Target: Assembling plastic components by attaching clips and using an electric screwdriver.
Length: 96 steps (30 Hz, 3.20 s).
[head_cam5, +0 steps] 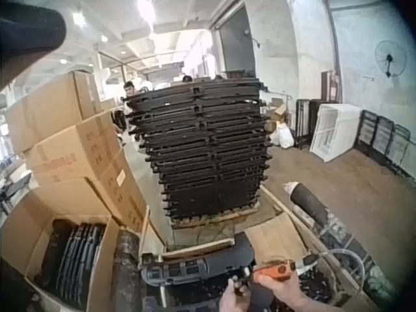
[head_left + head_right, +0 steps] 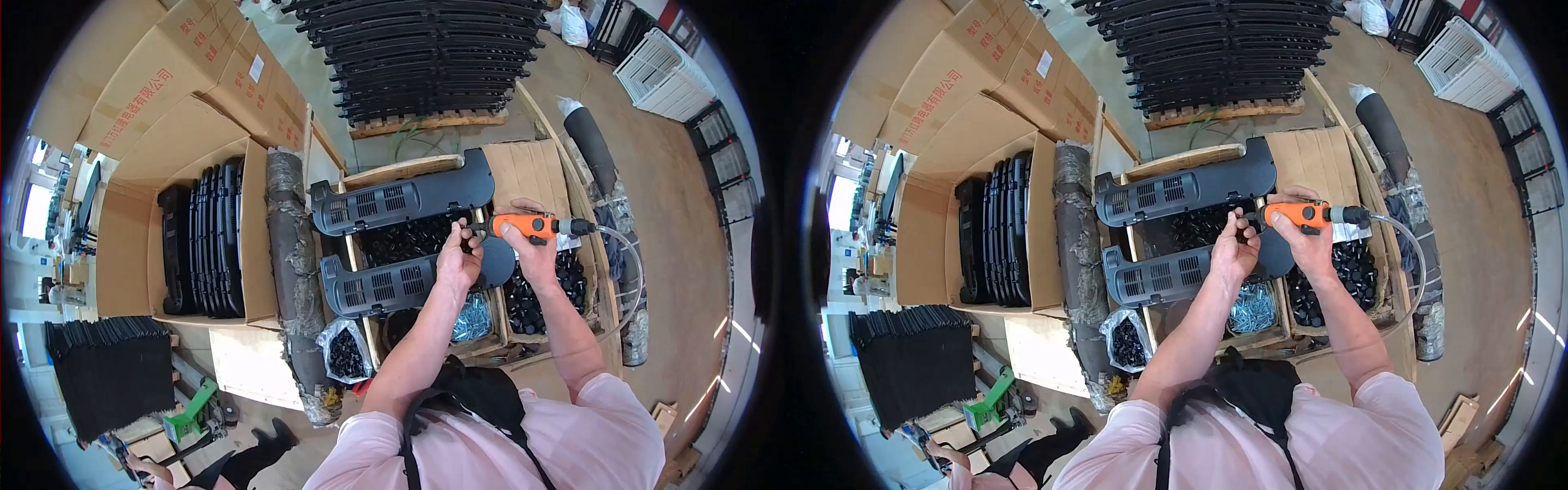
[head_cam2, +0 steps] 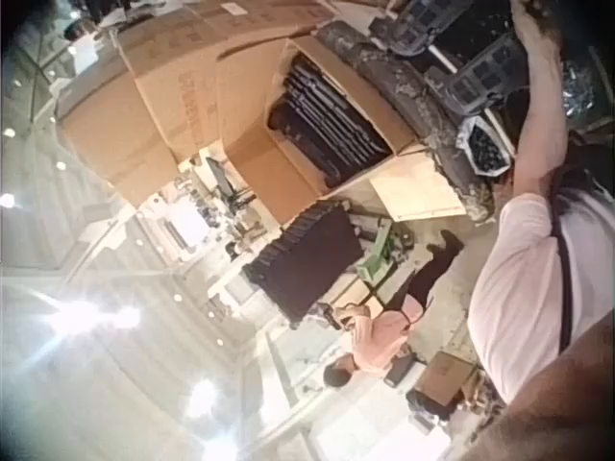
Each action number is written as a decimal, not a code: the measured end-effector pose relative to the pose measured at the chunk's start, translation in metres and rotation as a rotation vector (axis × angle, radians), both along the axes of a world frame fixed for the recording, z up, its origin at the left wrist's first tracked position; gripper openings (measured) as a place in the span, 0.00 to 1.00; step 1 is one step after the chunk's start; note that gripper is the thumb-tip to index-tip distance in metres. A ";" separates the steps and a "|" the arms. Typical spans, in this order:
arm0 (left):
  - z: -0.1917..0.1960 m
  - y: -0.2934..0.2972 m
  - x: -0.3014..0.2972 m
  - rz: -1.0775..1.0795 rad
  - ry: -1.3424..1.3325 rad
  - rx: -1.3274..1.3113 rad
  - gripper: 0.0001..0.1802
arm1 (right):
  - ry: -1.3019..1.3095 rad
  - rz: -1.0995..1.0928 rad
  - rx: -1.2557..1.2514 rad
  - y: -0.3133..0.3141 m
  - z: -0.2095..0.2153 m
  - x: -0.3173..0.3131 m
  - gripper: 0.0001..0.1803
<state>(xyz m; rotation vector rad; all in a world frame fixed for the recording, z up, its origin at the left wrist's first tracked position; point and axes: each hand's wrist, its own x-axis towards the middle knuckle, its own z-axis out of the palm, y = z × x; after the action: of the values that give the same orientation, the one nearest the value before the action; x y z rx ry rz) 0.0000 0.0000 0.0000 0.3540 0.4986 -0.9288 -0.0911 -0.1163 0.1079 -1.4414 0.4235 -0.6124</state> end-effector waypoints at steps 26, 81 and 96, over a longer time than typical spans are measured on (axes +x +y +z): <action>-0.029 0.001 0.086 -0.403 -0.174 0.547 0.13 | 0.103 0.000 -0.200 -0.028 -0.034 0.058 0.27; -0.002 0.044 0.047 -0.076 -0.222 0.208 0.14 | 0.029 0.111 -0.073 0.002 0.012 0.044 0.30; -0.006 0.043 0.050 -0.088 -0.142 0.056 0.16 | 0.033 0.141 -0.025 0.009 0.008 0.052 0.30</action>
<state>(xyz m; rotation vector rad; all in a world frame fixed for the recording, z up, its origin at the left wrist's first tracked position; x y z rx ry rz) 0.0503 0.0430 -0.0065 0.4920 0.3816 -0.9686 -0.0389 -0.1075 0.1154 -1.4927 0.3378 -0.4824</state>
